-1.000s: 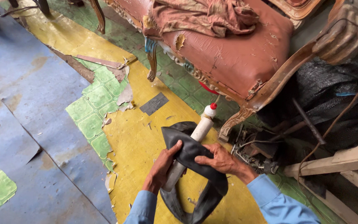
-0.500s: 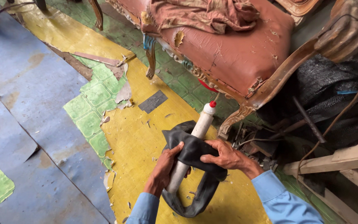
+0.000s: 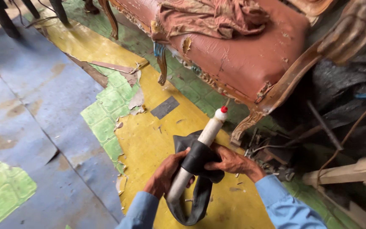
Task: The person rinses a sponge in a basin of water, dries their hands with a yellow cloth, then takes a bicycle inner tube from a stack of hanging tubes. They wrap the tube around a white cylindrical form and tie it closed with a thin wire to hold it rolled.
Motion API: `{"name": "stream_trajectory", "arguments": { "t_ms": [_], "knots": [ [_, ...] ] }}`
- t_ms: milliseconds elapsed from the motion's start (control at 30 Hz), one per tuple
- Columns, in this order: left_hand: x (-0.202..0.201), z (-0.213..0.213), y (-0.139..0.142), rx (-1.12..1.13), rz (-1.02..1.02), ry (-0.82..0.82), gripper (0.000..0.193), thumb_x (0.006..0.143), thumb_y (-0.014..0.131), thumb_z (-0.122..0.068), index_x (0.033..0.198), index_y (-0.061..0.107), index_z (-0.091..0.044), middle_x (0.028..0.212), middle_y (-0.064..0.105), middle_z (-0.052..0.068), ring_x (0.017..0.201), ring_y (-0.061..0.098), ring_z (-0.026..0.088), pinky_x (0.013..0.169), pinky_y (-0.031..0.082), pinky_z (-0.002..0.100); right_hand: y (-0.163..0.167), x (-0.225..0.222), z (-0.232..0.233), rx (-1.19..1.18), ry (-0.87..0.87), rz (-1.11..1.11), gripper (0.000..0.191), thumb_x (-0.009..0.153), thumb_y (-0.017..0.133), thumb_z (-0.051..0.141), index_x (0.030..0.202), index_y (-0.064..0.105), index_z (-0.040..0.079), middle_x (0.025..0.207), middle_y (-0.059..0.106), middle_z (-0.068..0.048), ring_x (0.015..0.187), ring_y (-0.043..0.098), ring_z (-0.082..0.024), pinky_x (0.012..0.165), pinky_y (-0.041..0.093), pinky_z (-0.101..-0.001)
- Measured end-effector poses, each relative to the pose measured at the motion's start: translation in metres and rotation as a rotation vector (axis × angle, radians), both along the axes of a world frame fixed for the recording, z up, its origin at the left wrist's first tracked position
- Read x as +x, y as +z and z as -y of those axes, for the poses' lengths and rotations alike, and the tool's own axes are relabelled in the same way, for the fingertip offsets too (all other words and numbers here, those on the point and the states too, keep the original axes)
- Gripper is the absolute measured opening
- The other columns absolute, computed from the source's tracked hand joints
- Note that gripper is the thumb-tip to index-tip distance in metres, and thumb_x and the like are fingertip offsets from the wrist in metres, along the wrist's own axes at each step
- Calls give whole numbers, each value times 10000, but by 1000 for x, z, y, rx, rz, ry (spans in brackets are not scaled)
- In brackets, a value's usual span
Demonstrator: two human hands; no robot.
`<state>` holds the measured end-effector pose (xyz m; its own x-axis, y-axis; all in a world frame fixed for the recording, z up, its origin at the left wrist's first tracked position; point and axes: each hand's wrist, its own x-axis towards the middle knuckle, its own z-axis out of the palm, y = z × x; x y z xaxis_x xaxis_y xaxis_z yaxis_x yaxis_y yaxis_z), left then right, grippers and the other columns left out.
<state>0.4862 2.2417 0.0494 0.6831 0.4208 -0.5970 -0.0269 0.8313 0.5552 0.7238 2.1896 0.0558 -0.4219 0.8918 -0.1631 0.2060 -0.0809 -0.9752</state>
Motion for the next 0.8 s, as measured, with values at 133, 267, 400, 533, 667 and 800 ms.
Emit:
{"name": "stream_trajectory", "arguments": {
  "t_ms": [133,267,400,533,667,800],
  "knots": [
    [-15,-1,8,-62,-23,-92,434,1023,559,-478,1033,628,-49,728,673,103,502,662,258,455,562,390,10,-12,-1,105,112,-195,985,789,818,89,1593,250,119,1610,363,-12,1479,345,-177,1210,266,-370],
    [-24,12,12,-116,-37,-72,389,1012,585,-468,1084,623,-88,725,670,103,504,666,263,456,573,400,10,-23,0,114,115,-81,819,741,848,86,1480,495,90,1429,606,-69,1365,534,-218,1184,408,-386],
    [-22,20,11,-190,-85,-58,499,968,608,-574,1122,658,-101,686,675,72,487,687,244,419,576,378,5,-30,-1,189,53,-96,521,794,869,108,1253,624,81,1244,691,-56,1211,638,-207,1079,503,-393],
    [-26,26,10,-133,2,-55,502,966,612,-555,1195,658,-111,757,701,95,567,709,295,520,616,417,3,-33,2,239,-28,-35,339,838,827,120,1149,695,99,1118,747,-18,1076,700,-182,951,583,-382],
    [-33,35,17,-203,-36,-129,714,964,527,-704,1282,616,-71,895,701,225,662,747,381,581,652,466,3,-41,6,556,-21,128,371,814,805,62,1166,691,92,1112,758,-45,1086,729,-199,950,585,-373],
    [-36,55,29,-387,345,-275,835,878,380,-843,1460,514,-259,1145,689,304,774,743,463,613,631,544,5,-50,7,750,-48,206,431,770,827,79,1175,680,87,1123,726,-108,1088,697,-300,949,548,-426]
  ]
}}
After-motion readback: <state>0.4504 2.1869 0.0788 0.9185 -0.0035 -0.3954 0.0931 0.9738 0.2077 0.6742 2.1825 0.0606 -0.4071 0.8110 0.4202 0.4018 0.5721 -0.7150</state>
